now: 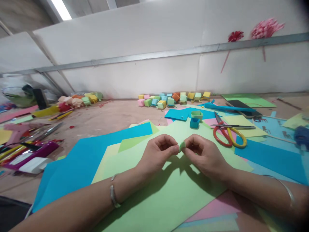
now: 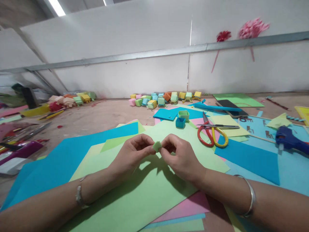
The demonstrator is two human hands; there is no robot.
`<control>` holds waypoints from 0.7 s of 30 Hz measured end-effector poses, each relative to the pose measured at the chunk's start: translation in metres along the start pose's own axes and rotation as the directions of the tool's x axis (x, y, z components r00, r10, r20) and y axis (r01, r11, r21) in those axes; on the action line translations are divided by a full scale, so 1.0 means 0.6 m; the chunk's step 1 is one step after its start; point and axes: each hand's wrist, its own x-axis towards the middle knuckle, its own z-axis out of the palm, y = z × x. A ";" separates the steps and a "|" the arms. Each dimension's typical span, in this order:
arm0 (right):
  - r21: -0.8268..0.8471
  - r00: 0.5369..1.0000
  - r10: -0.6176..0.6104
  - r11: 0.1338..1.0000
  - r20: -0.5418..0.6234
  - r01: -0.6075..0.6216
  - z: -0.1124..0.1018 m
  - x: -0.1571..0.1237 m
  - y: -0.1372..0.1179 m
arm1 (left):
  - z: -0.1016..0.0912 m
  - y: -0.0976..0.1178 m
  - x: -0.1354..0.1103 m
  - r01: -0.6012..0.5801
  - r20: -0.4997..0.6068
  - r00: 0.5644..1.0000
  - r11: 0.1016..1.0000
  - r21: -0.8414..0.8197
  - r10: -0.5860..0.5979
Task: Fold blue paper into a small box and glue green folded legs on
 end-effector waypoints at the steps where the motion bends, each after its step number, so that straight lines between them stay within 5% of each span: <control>1: 0.004 1.000 0.014 1.000 -0.010 -0.014 0.000 0.001 0.000 | 0.000 0.001 -0.001 -0.001 0.012 1.000 1.000 -0.002 0.001; 12: 0.039 1.000 0.005 0.999 -0.026 -0.004 0.000 -0.001 -0.002 | 0.001 -0.002 0.000 -0.051 0.055 0.997 0.998 0.026 0.049; 21: 0.005 0.999 -0.029 1.000 0.021 0.029 -0.004 0.001 -0.011 | -0.002 0.005 -0.002 0.113 0.099 0.990 0.990 -0.083 -0.105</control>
